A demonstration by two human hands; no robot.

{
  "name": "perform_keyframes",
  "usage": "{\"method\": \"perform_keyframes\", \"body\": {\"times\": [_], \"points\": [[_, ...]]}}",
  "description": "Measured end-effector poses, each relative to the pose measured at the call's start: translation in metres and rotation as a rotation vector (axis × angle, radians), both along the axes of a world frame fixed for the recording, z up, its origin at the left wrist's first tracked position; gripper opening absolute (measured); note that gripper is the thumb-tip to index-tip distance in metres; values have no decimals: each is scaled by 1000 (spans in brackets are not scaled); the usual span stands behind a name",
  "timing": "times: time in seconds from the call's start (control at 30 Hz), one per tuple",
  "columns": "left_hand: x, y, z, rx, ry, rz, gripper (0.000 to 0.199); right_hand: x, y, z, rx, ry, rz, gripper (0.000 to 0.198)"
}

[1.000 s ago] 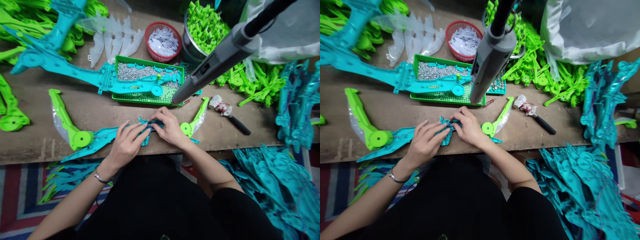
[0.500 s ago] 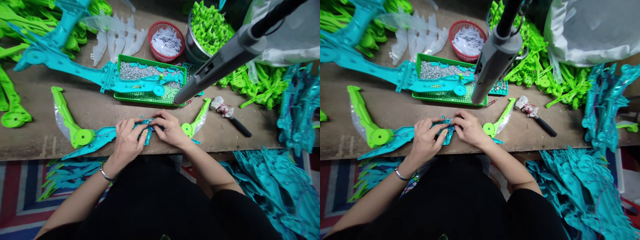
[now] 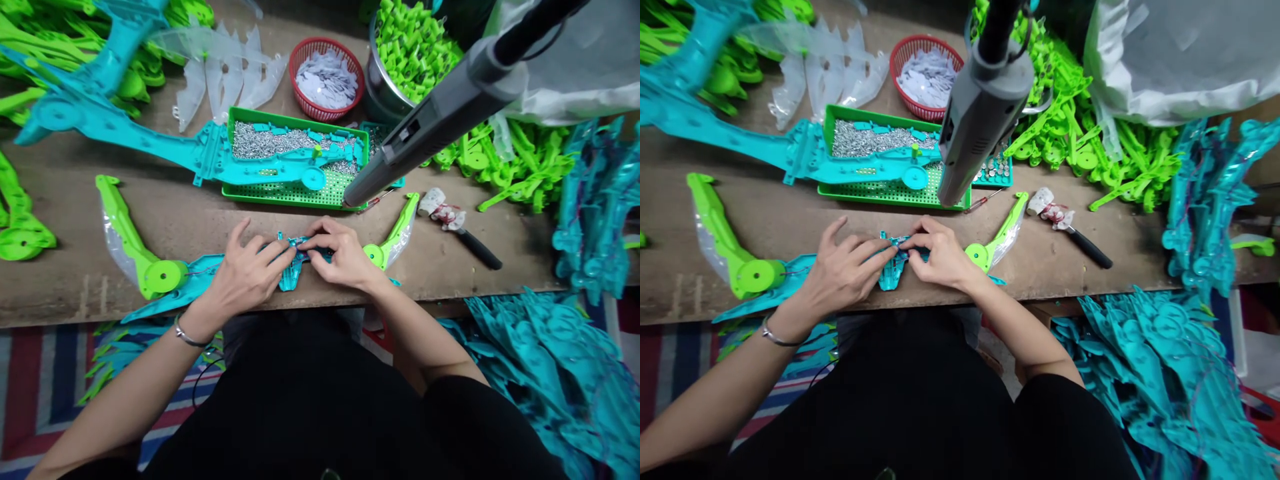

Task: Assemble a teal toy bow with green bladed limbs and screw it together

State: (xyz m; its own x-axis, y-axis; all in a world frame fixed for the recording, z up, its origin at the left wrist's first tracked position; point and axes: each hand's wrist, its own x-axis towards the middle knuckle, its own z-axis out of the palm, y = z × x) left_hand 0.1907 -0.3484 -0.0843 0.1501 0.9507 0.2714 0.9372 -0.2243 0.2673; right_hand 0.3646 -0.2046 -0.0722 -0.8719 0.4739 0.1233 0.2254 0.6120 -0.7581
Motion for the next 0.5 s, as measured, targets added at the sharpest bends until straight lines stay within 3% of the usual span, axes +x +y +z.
{"method": "perform_keyframes", "body": {"times": [0.27, 0.5], "points": [[-4, -2, 3, 61, 170, -196, 33, -1, 2, -1, -34, 3, -3, 32], [4, 3, 7, 3, 112, -194, 34, 2, 8, 3, -93, -48, 63, 37]]}}
